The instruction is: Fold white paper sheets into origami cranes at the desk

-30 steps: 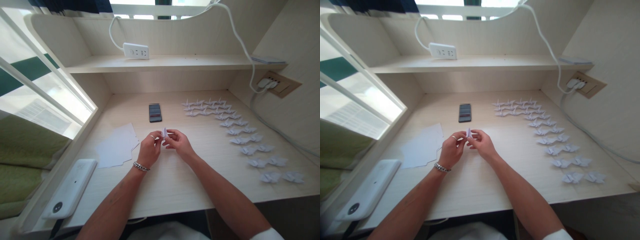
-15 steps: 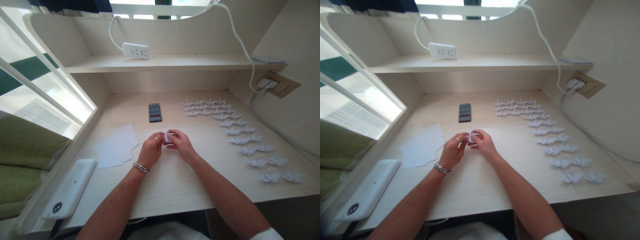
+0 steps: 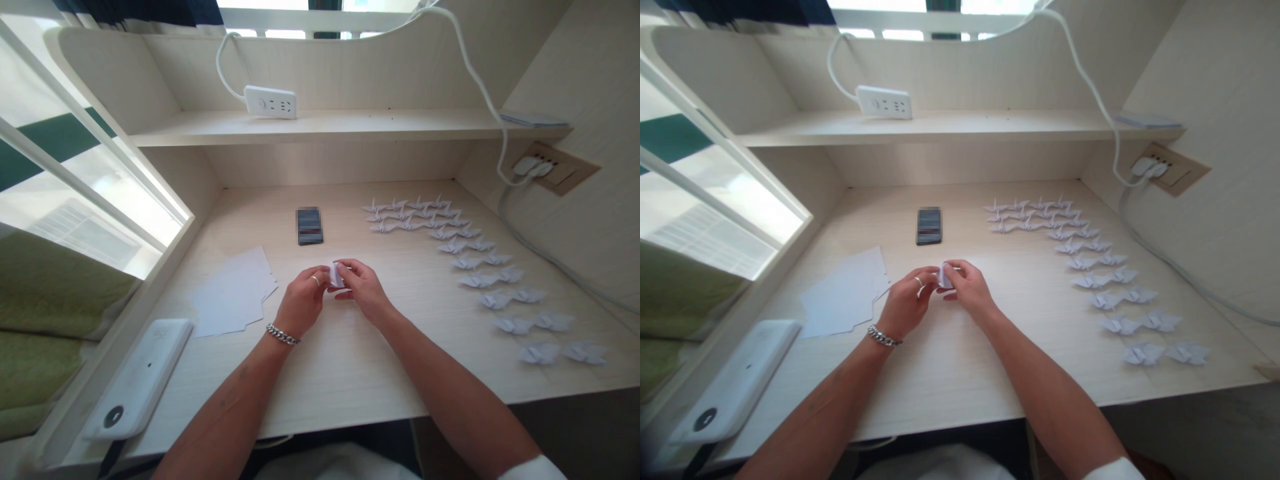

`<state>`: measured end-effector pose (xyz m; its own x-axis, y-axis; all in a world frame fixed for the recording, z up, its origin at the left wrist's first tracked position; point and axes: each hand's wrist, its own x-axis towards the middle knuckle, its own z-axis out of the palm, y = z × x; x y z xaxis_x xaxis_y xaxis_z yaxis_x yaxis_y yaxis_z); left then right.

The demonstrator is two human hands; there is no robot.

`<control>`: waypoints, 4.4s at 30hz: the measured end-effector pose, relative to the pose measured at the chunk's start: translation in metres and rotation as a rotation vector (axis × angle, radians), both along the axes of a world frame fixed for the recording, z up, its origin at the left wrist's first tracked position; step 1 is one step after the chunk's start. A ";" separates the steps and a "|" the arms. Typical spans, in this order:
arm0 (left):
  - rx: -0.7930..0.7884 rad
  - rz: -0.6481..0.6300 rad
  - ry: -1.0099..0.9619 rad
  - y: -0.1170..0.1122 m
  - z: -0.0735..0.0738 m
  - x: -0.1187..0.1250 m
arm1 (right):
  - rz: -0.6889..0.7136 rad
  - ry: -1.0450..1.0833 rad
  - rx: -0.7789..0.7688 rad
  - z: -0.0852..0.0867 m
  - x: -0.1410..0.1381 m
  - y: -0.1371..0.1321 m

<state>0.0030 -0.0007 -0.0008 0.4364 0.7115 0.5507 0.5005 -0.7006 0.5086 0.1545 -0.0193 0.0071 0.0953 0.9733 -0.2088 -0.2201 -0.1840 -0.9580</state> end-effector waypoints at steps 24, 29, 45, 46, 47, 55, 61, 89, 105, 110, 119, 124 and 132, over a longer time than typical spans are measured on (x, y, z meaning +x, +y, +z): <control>-0.282 0.137 -0.240 0.001 -0.001 0.004 | 0.030 -0.155 0.175 -0.017 0.000 0.000; -0.242 0.183 -0.210 0.003 -0.002 0.002 | 0.077 -0.315 0.283 -0.018 -0.004 -0.005; -0.256 0.247 -0.174 0.002 0.001 0.001 | -0.023 -0.525 0.294 -0.023 -0.011 -0.007; -0.267 0.236 -0.191 0.002 0.000 0.001 | -0.029 -0.542 0.303 -0.023 -0.010 -0.006; -0.283 0.222 -0.214 0.003 0.000 0.001 | -0.031 -0.557 0.314 -0.022 -0.010 -0.006; -0.519 0.130 -0.408 0.008 0.003 0.000 | 0.012 -0.590 0.360 -0.016 -0.013 -0.011; -0.541 0.153 -0.362 0.009 0.002 0.000 | 0.036 -0.568 0.342 -0.016 -0.012 -0.011; -0.527 0.061 -0.157 0.006 0.009 -0.005 | 0.174 -0.410 0.310 -0.008 0.014 -0.004; -0.587 -0.039 -0.173 0.006 0.012 -0.003 | 0.158 -0.425 0.310 -0.006 0.011 -0.008; -0.595 0.059 -0.151 0.005 0.015 -0.001 | 0.123 -0.549 0.366 -0.007 0.011 -0.008; -0.691 0.102 -0.271 0.004 0.010 0.001 | 0.012 -0.701 0.428 -0.008 0.010 -0.006; -0.722 0.084 -0.372 0.005 0.002 0.002 | -0.063 -0.645 0.395 -0.010 0.006 -0.005; -0.729 0.031 -0.467 0.006 -0.001 0.004 | -0.070 -0.511 0.355 -0.008 0.001 -0.005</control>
<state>0.0068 0.0050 -0.0019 0.2535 0.9648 0.0702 0.1422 -0.1089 0.9838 0.1557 -0.0244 -0.0010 0.1642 0.9627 0.2153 0.2818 0.1634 -0.9455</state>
